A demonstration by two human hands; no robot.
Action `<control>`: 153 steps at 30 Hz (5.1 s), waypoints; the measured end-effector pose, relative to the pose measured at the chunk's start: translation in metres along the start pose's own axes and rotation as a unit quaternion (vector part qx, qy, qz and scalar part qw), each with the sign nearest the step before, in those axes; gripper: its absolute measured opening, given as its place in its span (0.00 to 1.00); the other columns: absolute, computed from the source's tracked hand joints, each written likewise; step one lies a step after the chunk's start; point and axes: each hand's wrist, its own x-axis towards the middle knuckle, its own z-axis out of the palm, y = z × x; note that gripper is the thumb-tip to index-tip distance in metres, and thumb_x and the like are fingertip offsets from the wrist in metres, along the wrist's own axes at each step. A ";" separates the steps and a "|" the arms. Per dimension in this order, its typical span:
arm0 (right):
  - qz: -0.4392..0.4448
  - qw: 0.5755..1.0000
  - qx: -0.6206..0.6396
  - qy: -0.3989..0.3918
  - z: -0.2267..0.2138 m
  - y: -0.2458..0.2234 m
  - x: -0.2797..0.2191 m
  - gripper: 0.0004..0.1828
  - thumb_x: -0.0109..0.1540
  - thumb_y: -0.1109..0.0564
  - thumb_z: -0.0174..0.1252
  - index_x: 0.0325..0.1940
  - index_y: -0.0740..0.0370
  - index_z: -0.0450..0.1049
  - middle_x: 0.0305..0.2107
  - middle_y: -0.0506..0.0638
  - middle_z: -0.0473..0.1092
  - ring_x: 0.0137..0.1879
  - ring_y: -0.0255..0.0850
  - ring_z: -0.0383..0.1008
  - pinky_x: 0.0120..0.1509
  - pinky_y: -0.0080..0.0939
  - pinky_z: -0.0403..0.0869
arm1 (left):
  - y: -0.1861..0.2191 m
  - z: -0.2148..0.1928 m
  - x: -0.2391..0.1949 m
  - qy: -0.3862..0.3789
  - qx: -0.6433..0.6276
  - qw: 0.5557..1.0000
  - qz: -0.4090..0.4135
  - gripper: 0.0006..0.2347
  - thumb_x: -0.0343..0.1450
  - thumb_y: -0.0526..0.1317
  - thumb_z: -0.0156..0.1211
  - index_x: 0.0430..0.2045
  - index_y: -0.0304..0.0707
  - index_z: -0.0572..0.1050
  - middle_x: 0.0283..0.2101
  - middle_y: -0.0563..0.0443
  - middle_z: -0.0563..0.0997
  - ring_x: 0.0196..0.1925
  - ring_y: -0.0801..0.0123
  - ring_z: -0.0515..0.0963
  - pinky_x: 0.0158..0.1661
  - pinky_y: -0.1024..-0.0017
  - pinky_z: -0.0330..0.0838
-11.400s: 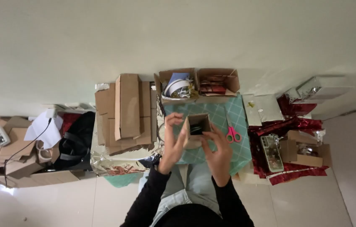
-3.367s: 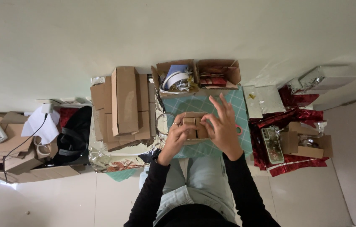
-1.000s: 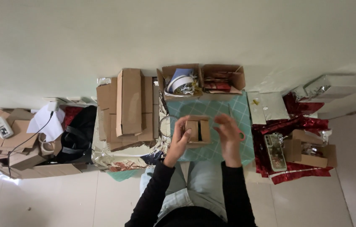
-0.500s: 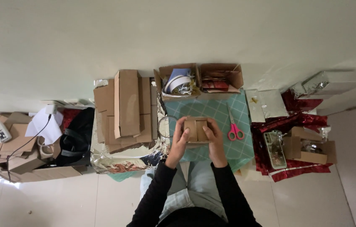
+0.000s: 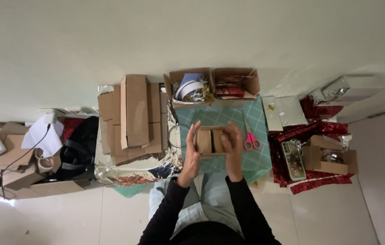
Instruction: Assembling a small brown cardboard box by folding flaps and applying tape.
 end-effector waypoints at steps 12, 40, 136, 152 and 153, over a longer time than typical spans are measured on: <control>-0.203 0.975 -0.054 -0.077 -0.005 0.028 -0.011 0.40 0.68 0.27 0.42 0.65 0.66 0.62 0.74 0.67 0.48 0.77 0.62 0.53 0.75 0.61 0.59 | -0.022 0.009 -0.012 -0.016 0.065 0.998 -0.014 0.52 0.62 0.57 0.70 0.73 0.33 0.40 0.75 0.30 0.48 0.76 0.35 0.44 0.70 0.40 0.34; -0.212 0.975 -0.024 -0.062 -0.009 0.025 0.022 0.26 0.69 0.37 0.54 0.58 0.60 0.63 0.78 0.61 0.42 0.81 0.57 0.46 0.79 0.56 0.55 | -0.069 0.004 0.023 -0.021 0.044 0.998 0.048 0.35 0.67 0.60 0.63 0.63 0.39 0.60 0.67 0.31 0.57 0.71 0.32 0.57 0.67 0.41 0.51; 0.126 0.979 0.147 0.072 -0.009 0.049 0.044 0.20 0.60 0.51 0.66 0.55 0.54 0.72 0.49 0.49 0.70 0.49 0.41 0.71 0.51 0.47 0.75 | -0.102 0.021 0.014 0.031 -0.015 0.997 0.063 0.30 0.76 0.59 0.42 0.63 0.31 0.54 0.64 0.30 0.61 0.68 0.43 0.60 0.66 0.48 0.50; -0.004 0.991 0.132 0.032 -0.001 0.039 0.037 0.31 0.71 0.31 0.38 0.63 0.53 0.72 0.52 0.56 0.74 0.59 0.45 0.74 0.63 0.52 0.73 | -0.095 0.023 0.022 0.030 0.034 0.995 0.087 0.32 0.76 0.62 0.33 0.61 0.30 0.60 0.63 0.34 0.67 0.68 0.40 0.64 0.67 0.44 0.48; -0.028 0.991 0.125 0.031 0.001 0.039 0.032 0.33 0.72 0.31 0.33 0.62 0.53 0.72 0.53 0.57 0.75 0.60 0.47 0.75 0.63 0.54 0.73 | -0.095 0.023 0.023 0.040 0.003 0.995 0.096 0.28 0.75 0.61 0.37 0.54 0.31 0.65 0.57 0.35 0.72 0.64 0.40 0.70 0.66 0.44 0.53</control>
